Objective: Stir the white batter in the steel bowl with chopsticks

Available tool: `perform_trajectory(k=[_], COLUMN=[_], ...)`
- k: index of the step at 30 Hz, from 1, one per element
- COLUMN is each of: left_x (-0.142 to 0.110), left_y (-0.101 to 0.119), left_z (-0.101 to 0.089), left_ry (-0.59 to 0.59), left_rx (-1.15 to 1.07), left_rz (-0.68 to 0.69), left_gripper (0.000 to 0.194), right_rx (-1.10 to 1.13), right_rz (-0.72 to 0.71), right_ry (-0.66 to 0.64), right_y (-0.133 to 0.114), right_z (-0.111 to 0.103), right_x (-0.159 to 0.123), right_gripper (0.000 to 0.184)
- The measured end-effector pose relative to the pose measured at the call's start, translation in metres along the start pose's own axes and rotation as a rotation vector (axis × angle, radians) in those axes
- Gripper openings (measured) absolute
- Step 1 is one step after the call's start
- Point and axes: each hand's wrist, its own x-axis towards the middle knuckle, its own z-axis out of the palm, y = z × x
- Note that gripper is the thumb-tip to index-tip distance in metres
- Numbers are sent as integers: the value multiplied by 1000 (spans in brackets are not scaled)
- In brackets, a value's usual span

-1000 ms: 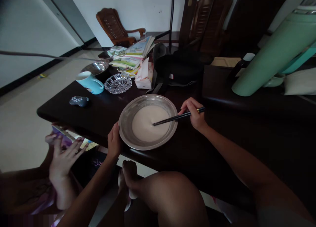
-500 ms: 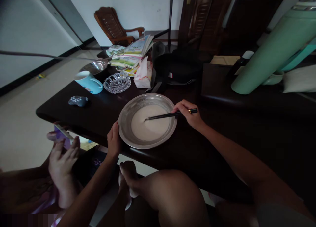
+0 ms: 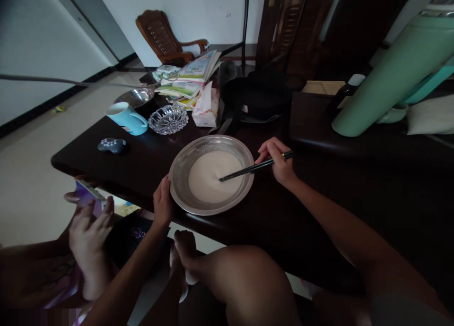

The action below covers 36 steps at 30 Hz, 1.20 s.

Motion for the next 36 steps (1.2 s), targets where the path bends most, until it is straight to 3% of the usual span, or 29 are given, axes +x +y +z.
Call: perform_trajectory(k=[3, 4, 8, 10, 14, 19, 24, 30, 34, 36], left_x=[0, 0, -1, -1, -1, 0, 0, 0, 0, 0], left_y=[1, 1, 1, 1, 2, 4, 3, 3, 3, 3], left_z=[0, 0, 0, 1, 1, 1, 1, 0, 0, 0], left_ry=[24, 29, 3, -1, 19, 17, 31, 18, 25, 31], left_rx=[16, 16, -7, -12, -5, -1, 20, 14, 15, 15], left_rz=[2, 5, 5, 1, 2, -5, 0, 0, 12, 13], left_gripper=[63, 63, 63, 64, 66, 64, 65, 63, 62, 62], right_rx=[-58, -79, -37, -11, -108, -32, -187, -33, -45, -49], right_rz=[20, 7, -55, -29, -5, -50, -64, -66, -20, -36], right_ry=[-179, -185, 43, 21, -165, 35, -217, 86, -140, -141], right_y=[-1, -1, 1, 2, 1, 1, -1, 3, 2, 2], right_z=[2, 2, 0, 0, 0, -1, 2, 1, 4, 4], right_x=[-2, -1, 1, 1, 0, 1, 0, 5, 2, 2], right_gripper=[37, 35, 38, 40, 34, 38, 38, 42, 37, 34])
